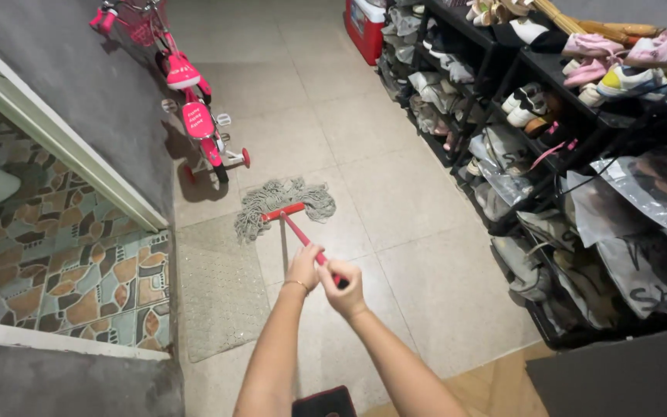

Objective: Mop the tiled floor in a narrow hallway or entryway area.

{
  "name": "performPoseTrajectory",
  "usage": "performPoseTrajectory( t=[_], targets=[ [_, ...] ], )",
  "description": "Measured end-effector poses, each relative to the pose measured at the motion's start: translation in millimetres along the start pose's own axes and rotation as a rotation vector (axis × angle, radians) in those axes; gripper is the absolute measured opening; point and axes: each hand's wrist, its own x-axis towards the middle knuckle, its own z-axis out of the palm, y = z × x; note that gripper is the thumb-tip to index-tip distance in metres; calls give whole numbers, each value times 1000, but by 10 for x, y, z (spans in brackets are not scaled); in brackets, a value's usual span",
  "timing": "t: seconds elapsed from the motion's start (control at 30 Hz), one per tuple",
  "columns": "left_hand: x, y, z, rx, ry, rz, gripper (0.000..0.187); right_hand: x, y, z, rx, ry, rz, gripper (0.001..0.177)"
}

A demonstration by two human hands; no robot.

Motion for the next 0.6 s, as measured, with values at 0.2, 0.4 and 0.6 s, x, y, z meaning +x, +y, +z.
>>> performPoseTrajectory(
  t=[0.2, 0.4, 0.6],
  targets=[
    [-25, 388, 219, -352, 458, 202, 17, 382, -812, -302, 48, -43, -34, 30],
    [-512, 1382, 2, -582, 516, 54, 9, 387, -1664, -803, 159, -60, 46, 28],
    [-897, 1472, -89, -641, 315, 221, 21, 136, -2118, -954, 247, -14, 66, 39]
  ],
)
